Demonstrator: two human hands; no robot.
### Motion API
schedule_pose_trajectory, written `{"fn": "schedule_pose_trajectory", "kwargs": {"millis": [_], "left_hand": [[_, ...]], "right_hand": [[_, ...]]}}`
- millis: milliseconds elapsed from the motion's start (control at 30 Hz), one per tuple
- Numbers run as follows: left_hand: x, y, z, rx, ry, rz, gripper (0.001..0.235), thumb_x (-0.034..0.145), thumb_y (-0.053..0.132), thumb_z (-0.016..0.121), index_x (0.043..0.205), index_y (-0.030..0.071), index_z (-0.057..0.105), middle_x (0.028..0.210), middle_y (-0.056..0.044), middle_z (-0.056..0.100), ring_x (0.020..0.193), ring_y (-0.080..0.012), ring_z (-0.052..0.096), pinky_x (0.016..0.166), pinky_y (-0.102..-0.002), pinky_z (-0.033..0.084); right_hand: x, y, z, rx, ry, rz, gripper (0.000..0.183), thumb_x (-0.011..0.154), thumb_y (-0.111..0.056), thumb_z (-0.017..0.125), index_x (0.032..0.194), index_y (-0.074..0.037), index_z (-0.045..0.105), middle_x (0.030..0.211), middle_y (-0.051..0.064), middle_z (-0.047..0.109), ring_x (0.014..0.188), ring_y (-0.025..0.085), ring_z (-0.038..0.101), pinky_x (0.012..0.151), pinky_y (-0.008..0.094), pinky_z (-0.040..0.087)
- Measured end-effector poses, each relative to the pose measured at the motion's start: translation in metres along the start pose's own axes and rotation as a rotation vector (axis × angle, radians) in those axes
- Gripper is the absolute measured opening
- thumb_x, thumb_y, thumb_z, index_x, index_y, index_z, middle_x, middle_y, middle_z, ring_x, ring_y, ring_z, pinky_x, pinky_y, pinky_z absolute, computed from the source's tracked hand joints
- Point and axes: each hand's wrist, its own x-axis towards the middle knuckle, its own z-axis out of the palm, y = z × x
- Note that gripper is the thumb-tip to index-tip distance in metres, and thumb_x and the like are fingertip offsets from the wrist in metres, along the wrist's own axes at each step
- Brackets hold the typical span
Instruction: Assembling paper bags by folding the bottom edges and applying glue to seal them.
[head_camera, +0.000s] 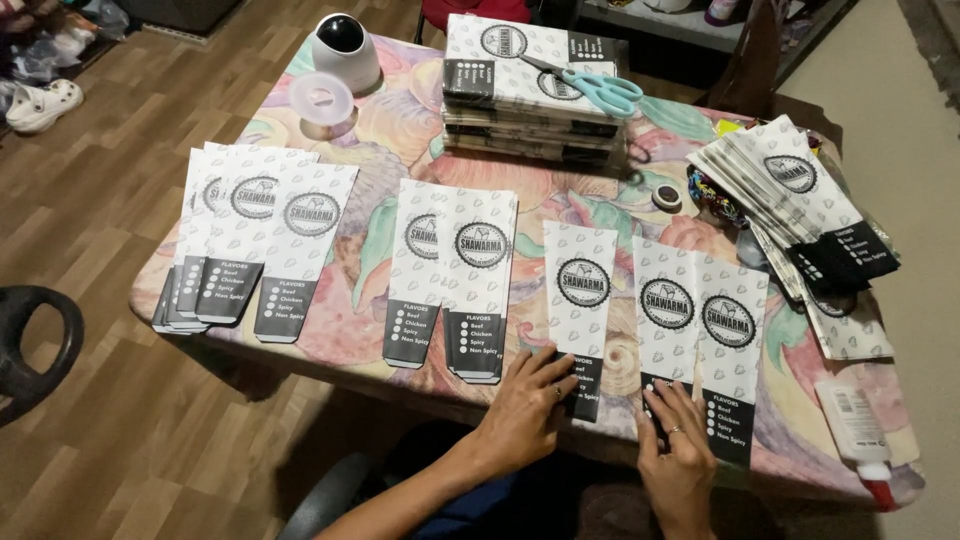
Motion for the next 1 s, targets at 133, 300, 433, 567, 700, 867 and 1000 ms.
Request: {"fn": "schedule_pose_trajectory", "kwargs": {"millis": [133, 300, 433, 567, 700, 867, 1000], "left_hand": [[0.008, 0.006, 0.006, -0.009, -0.02, 0.003, 0.051, 0.081, 0.009, 0.064, 0.132, 0.001, 0.065, 0.15, -0.02, 0.054, 0.148, -0.0429, 0.035, 0.121, -0.059, 0.02], [0.009, 0.016, 0.008, -0.024, 0.071, -0.001, 0.046, 0.082, 0.008, 0.065, 0.127, 0.001, 0.069, 0.145, -0.019, 0.059, 0.144, -0.0401, 0.041, 0.121, -0.059, 0.02], [0.007, 0.008, 0.001, -0.074, 0.221, 0.095, 0.039, 0.085, 0.004, 0.069, 0.124, 0.004, 0.068, 0.144, -0.02, 0.058, 0.138, -0.0415, 0.05, 0.12, -0.061, 0.026], [0.009, -0.055, -0.038, 0.112, 0.46, 0.061, 0.064, 0.069, 0.0, 0.072, 0.132, 0.009, 0.06, 0.141, -0.024, 0.057, 0.132, -0.0456, 0.052, 0.117, -0.064, 0.031], [0.0, -0.101, -0.088, 0.547, 0.116, -0.314, 0.096, 0.063, 0.017, 0.089, 0.149, 0.012, 0.045, 0.167, -0.008, 0.031, 0.156, -0.0278, 0.019, 0.13, -0.05, 0.005], [-0.013, -0.125, -0.08, 0.568, -0.02, -0.302, 0.057, 0.102, 0.033, 0.048, 0.155, 0.014, 0.038, 0.164, -0.014, 0.031, 0.152, -0.0389, 0.024, 0.121, -0.061, 0.018], [-0.004, -0.1, -0.084, 0.596, -0.024, -0.288, 0.054, 0.101, 0.042, 0.048, 0.151, 0.022, 0.042, 0.162, -0.009, 0.036, 0.149, -0.0464, 0.026, 0.115, -0.066, 0.023]], "right_hand": [[0.001, -0.003, 0.0, 0.007, 0.04, -0.033, 0.032, 0.088, -0.005, 0.074, 0.12, -0.001, 0.073, 0.132, 0.017, 0.069, 0.133, 0.034, 0.061, 0.124, 0.052, 0.04], [-0.002, -0.003, 0.001, -0.01, 0.042, -0.028, 0.039, 0.086, -0.003, 0.075, 0.124, 0.002, 0.069, 0.133, 0.018, 0.069, 0.134, 0.035, 0.06, 0.125, 0.056, 0.036], [-0.002, -0.003, 0.002, -0.031, 0.063, -0.037, 0.038, 0.088, -0.006, 0.073, 0.125, 0.001, 0.069, 0.142, 0.017, 0.063, 0.142, 0.038, 0.053, 0.127, 0.057, 0.034], [0.0, -0.009, 0.003, -0.072, 0.097, -0.08, 0.039, 0.085, -0.005, 0.076, 0.122, 0.003, 0.069, 0.145, 0.02, 0.06, 0.145, 0.04, 0.05, 0.13, 0.058, 0.031], [0.002, -0.034, 0.018, -0.012, 0.076, -0.174, 0.039, 0.084, -0.003, 0.077, 0.122, -0.003, 0.069, 0.138, 0.02, 0.064, 0.134, 0.038, 0.059, 0.129, 0.056, 0.031], [0.008, -0.057, 0.03, 0.125, -0.076, -0.235, 0.042, 0.084, -0.008, 0.077, 0.126, -0.005, 0.07, 0.137, 0.011, 0.067, 0.135, 0.031, 0.059, 0.125, 0.058, 0.032], [0.008, -0.057, 0.026, 0.131, -0.083, -0.234, 0.043, 0.084, -0.006, 0.076, 0.127, -0.007, 0.069, 0.14, 0.009, 0.066, 0.137, 0.029, 0.057, 0.126, 0.059, 0.03]]}}
